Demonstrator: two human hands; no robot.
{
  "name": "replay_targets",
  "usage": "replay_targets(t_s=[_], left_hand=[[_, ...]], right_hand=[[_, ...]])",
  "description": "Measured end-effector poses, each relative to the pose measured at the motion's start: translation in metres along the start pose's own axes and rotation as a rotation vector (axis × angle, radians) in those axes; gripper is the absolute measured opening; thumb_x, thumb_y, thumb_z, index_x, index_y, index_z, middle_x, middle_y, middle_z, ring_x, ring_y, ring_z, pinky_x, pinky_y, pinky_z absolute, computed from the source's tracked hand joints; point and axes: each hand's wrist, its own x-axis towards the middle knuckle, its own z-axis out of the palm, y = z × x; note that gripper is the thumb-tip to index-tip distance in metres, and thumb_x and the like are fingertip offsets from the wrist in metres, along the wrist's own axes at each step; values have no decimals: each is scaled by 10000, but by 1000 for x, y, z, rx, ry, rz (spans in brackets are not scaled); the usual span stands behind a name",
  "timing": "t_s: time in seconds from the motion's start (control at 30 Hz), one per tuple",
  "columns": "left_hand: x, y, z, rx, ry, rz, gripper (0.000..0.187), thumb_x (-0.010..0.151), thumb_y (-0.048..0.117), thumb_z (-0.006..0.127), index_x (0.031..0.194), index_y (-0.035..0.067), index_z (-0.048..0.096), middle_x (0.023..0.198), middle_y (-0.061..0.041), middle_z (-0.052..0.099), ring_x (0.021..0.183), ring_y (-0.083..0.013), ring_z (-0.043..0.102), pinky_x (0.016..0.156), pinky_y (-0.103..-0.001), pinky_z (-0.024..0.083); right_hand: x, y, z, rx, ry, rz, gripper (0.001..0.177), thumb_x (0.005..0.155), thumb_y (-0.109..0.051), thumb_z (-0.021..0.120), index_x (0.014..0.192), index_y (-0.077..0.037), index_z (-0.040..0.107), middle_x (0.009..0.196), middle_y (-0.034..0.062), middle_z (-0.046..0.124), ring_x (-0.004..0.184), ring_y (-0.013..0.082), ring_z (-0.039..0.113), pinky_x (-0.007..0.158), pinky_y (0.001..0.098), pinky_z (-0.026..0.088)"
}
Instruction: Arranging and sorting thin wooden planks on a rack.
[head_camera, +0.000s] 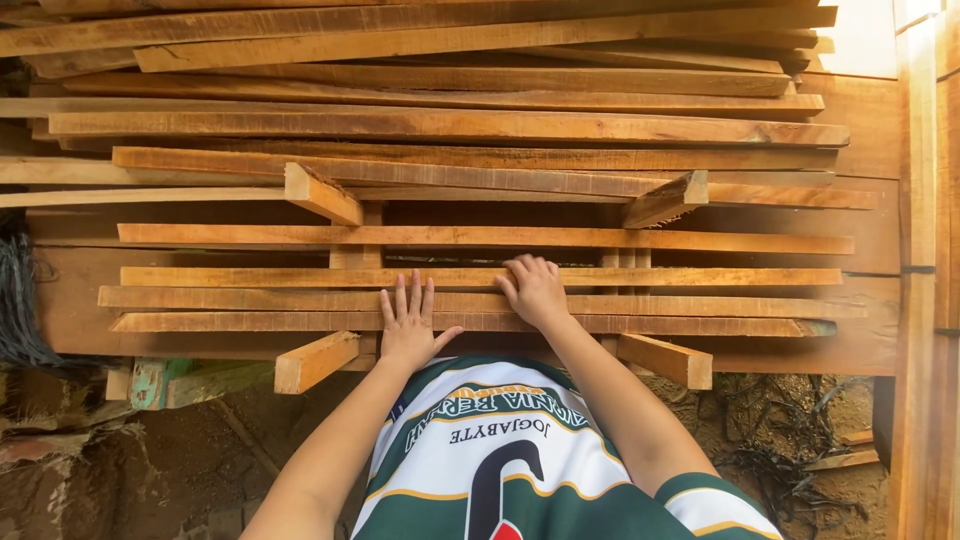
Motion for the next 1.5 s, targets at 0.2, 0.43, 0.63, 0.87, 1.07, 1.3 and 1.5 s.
replay_targets(t_s=[0.2,0.43,0.63,0.87,1.07,1.3,1.5], left_hand=[[5,0,-10,1,-49,27,1109,904,870,339,1655,123,9,1719,-156,-108,1560,-414,-137,1185,-673,-124],[26,5,-75,-2,-162,3,1303,688,901,639,1628,126,178,1623,-99,256,1513,-334,166,1232,-630,8],[32,16,-72,-112,-192,-106,1268,591,825,787,1524,109,314,1508,-97,350,1457,-314,227,1254,-517,98],[28,16,-74,-109,-227,-56,1279,746,822,661,1617,64,112,1652,-167,63,1530,-413,-21,1260,-552,-33],[20,14,-72,34,-248,17,1204,856,880,383,1654,72,-17,1702,-216,-176,1545,-437,-201,1237,-582,-121],[20,1,-29,20,-145,79,1193,836,907,365,1650,138,-47,1693,-201,-212,1536,-457,-214,1211,-644,-111],[26,3,-39,-17,-207,67,1177,841,895,403,1659,180,-50,1697,-163,-225,1521,-454,-253,1191,-671,-136]], right_hand=[[12,-14,-38,54,-377,76,604,990,-656,473,1303,-162,624,1217,94,716,1189,279,666,1011,439,471],[35,-39,-71,1,-610,201,1002,803,-915,422,1329,-105,690,1241,174,734,1218,378,669,1023,481,512],[28,-47,-76,-29,-606,203,946,834,-890,416,1328,-132,690,1236,178,725,1218,377,668,1026,458,514],[40,-27,-23,-15,256,-145,370,928,-505,695,1126,-198,639,1103,-1,578,1120,223,531,974,402,383],[88,-25,-29,59,-97,121,657,1062,-643,382,1419,-119,553,1344,135,599,1328,342,486,1184,630,151],[56,-31,-31,-77,-461,121,665,1036,-697,248,1378,-216,555,1328,73,642,1292,289,561,1165,557,309],[69,-30,-29,-97,-553,154,731,987,-761,323,1391,-206,574,1314,79,667,1257,300,607,1071,540,406]])
